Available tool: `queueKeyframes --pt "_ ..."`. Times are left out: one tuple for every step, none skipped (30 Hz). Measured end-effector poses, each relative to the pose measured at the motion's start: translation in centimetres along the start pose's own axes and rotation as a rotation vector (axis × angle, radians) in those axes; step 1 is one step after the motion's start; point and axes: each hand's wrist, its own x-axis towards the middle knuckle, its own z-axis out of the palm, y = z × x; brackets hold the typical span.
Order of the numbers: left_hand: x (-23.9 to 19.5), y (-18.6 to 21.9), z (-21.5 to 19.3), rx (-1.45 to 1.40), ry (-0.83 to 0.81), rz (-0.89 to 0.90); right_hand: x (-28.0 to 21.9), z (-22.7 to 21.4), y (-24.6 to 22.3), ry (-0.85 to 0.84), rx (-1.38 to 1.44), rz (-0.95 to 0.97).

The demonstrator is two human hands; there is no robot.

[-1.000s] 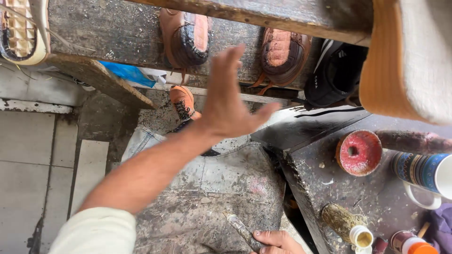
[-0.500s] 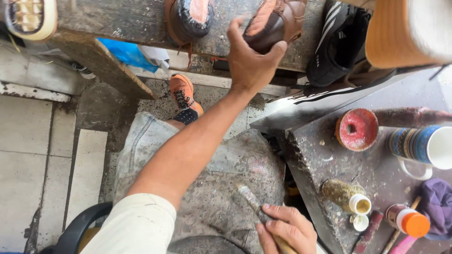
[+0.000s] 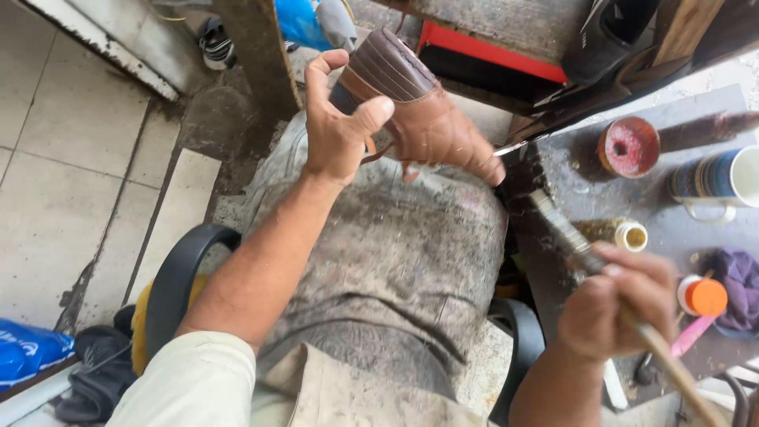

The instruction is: Applying a liquid coating to the sole and welt of a leather shoe using a brush

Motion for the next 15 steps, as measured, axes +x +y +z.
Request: queueKeyframes --pt "-0.6 -0.2 -0.7 -0.027 0.042 -0.034 0.3 -0.7 0.1 0.036 0.007 -0.043" --pt "-1.0 -0.3 -1.3 -0.029 0.040 -0.042 0.4 -1.5 -0.2 0.034 0.000 -0.037" --pt "-1.3 -0.6 -1.8 -0.143 0.084 0.005 0.6 -2.4 -0.2 0.073 0.075 0.061" --pt "-2.0 -1.5 -1.6 -0.270 0.122 0.036 0.5 -4.0 -0.6 0.109 0.127 0.163" --pt "-2.8 -0.8 -2.7 -0.285 0.115 0.010 0.5 -4.8 0.1 0.105 0.098 0.172" --pt "-3.2 -0.6 -3.0 -0.332 0.157 -0.216 0.5 -6.3 0.6 0.140 0.012 0.125" --pt "-3.4 -0.6 -3.2 -0.368 0.196 -0.444 0.6 -8.0 1.2 0.170 -0.074 0.074" --pt "-4.5 0.5 -3.0 -0.392 0.163 -0.487 0.8 -9.1 0.6 0.172 -0.133 0.078" --pt "-5.3 1.5 -2.9 -0.424 0.089 -0.537 1.1 -10.3 0.0 0.164 -0.043 0.221" --pt "-5.5 2.9 -3.1 -0.452 0.017 -0.568 1.7 -10.9 -0.1 0.164 0.065 0.355" --pt "-6.5 3.1 -2.6 -0.474 -0.013 -0.590 2.3 -12.3 -0.2 0.175 0.024 0.348" --pt "-7.4 3.6 -2.7 -0.452 -0.029 -0.658 2.8 -13.1 0.2 0.067 0.050 0.346" --pt "-8.2 4.0 -2.9 -0.428 -0.046 -0.726 3.4 -13.7 0.6 -0.042 0.075 0.345" --pt "-8.9 2.4 -3.7 -0.436 -0.055 -0.728 3.7 -14.2 0.8 -0.039 0.064 0.340" --pt "-9.5 0.7 -4.6 -0.308 0.020 -0.657 4.1 -14.5 1.0 -0.107 0.008 0.399"
